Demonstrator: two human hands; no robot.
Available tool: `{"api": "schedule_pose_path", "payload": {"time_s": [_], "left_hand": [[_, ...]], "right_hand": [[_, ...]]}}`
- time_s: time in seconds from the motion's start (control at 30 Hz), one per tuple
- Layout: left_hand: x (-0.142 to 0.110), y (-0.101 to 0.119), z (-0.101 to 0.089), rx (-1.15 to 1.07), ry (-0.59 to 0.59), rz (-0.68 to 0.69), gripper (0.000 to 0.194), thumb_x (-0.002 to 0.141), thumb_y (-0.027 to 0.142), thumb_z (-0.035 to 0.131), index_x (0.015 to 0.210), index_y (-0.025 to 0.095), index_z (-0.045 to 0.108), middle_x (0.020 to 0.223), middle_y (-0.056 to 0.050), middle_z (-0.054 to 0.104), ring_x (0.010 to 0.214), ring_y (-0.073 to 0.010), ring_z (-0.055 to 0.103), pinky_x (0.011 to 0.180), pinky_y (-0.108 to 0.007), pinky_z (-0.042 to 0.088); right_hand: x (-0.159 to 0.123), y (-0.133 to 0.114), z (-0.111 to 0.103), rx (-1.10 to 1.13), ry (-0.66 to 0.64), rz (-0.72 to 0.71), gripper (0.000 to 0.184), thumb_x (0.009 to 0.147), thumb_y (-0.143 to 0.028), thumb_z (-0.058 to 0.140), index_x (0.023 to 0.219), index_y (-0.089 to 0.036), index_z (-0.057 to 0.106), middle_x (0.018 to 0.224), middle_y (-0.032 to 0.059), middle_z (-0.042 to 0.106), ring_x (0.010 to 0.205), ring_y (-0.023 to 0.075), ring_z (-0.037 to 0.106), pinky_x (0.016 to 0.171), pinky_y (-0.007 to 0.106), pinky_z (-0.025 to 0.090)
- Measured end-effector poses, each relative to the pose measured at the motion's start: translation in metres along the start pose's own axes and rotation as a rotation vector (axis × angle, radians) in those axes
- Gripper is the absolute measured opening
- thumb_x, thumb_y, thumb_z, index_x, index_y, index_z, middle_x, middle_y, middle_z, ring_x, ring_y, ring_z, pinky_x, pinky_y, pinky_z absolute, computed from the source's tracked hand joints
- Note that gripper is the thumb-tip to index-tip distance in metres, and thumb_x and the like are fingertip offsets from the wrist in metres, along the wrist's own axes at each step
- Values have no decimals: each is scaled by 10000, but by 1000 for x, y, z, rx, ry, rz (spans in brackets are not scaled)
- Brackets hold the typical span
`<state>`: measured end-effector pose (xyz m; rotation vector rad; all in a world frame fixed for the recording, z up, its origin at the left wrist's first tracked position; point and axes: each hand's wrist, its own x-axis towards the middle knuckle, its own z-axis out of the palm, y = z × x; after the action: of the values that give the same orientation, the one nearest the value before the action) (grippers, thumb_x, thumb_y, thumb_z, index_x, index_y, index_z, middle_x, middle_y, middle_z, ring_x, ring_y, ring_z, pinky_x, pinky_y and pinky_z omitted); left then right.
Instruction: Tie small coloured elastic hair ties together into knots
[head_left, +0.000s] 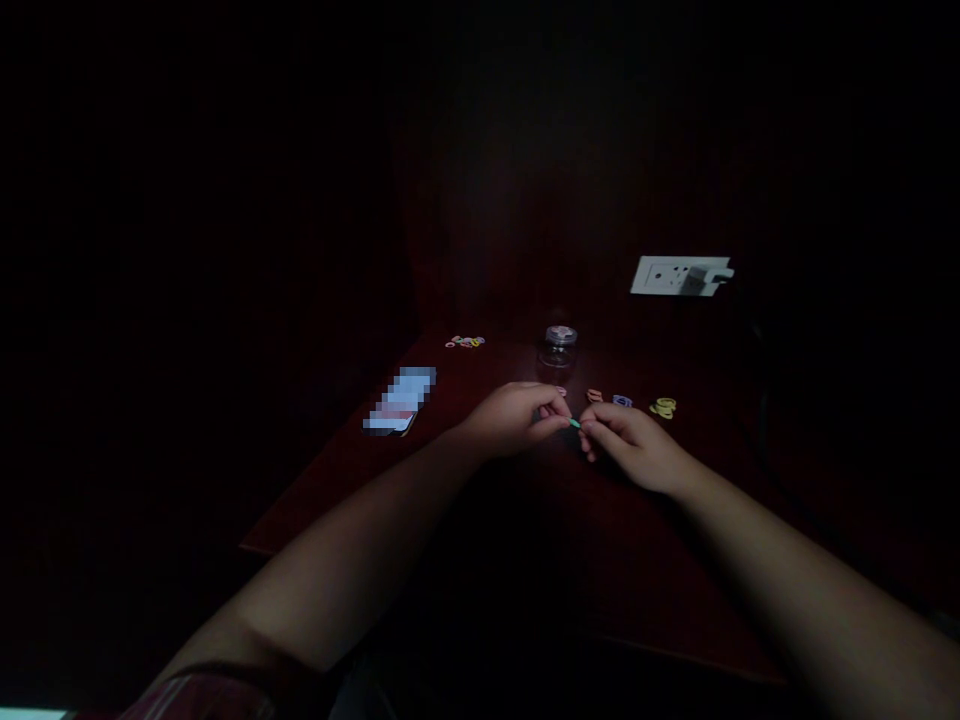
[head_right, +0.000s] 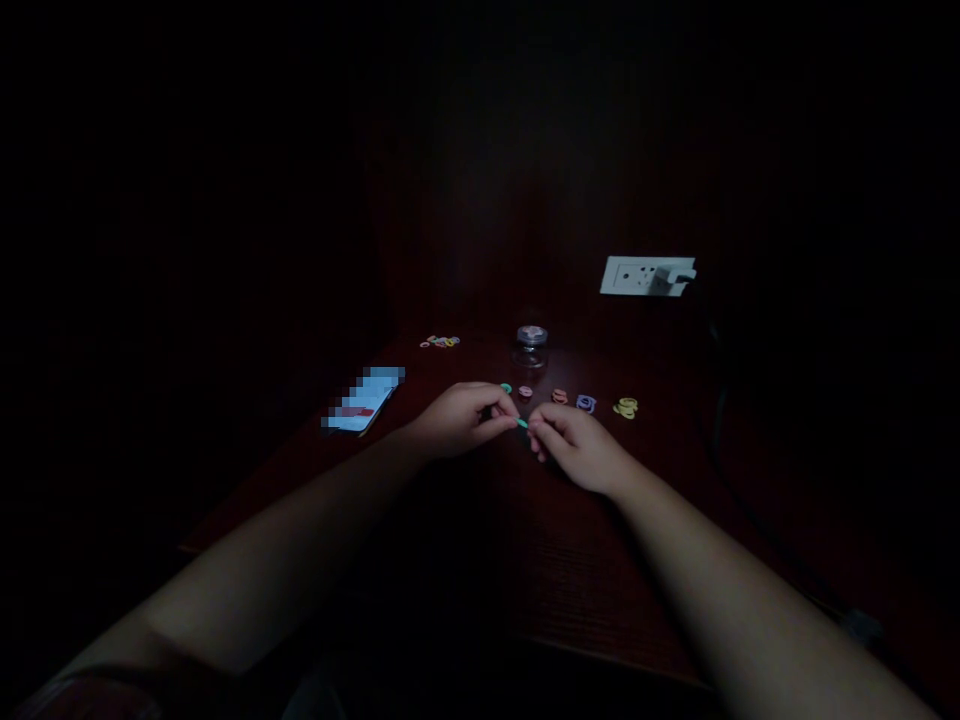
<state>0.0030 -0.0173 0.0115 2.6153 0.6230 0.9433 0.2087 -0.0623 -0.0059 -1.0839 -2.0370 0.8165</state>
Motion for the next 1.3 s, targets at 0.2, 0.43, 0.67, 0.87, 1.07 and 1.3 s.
{"api": "schedule_pose_path", "payload": {"time_s": [0.2, 0.43, 0.67, 0.87, 1.07, 1.3], "left_hand": [[0, 1, 0, -36, -2, -17, 106, 842, 244, 598, 881, 163, 655, 835, -20, 657, 736, -101, 595, 688, -214, 459], [-1, 5, -1, -68, -6, -53, 111, 833, 247, 605, 867, 153, 655, 807, -15, 661, 706, -94, 586, 665, -209, 453], [-1, 7, -2, -62, -12, -87, 138, 838, 272, 593, 856, 152, 658, 794, -15, 662, 701, -99, 571, 661, -218, 447], [0, 6, -1, -53, -37, -77, 134, 828, 266, 605, 853, 147, 663, 790, -18, 662, 699, -98, 575, 656, -212, 447], [-1, 5, 0, -72, -16, -44, 110, 816, 243, 616, 859, 152, 661, 808, -17, 665, 715, -95, 590, 670, -208, 457], [-1, 8, 0, -79, -6, -41, 102, 809, 241, 622, 849, 159, 668, 790, -10, 666, 716, -95, 593, 669, -209, 460]], "right_hand": [[0, -1, 0, 26, -10, 31, 309, 935, -409, 412, 752, -193, 535, 677, 19, 588, 606, 148, 574, 585, 284, 476], [-1, -3, 0, 24, -1, 25, 333, 936, -430, 409, 746, -187, 534, 678, 21, 585, 610, 146, 573, 592, 283, 471], [-2, -5, -1, -89, 75, -125, 183, 877, -378, 547, 903, -198, 556, 721, 8, 539, 627, 141, 496, 593, 270, 438], [-2, -5, -2, -169, 72, -111, 228, 919, -363, 470, 835, -185, 585, 694, 17, 576, 643, 148, 529, 610, 271, 430], [-1, -6, -2, -158, 44, -48, 346, 934, -405, 413, 737, -179, 585, 634, 19, 611, 587, 144, 560, 579, 264, 438], [-1, -8, 0, -100, 26, 20, 420, 943, -456, 368, 713, -179, 582, 576, 12, 602, 522, 133, 544, 542, 262, 441]]}}
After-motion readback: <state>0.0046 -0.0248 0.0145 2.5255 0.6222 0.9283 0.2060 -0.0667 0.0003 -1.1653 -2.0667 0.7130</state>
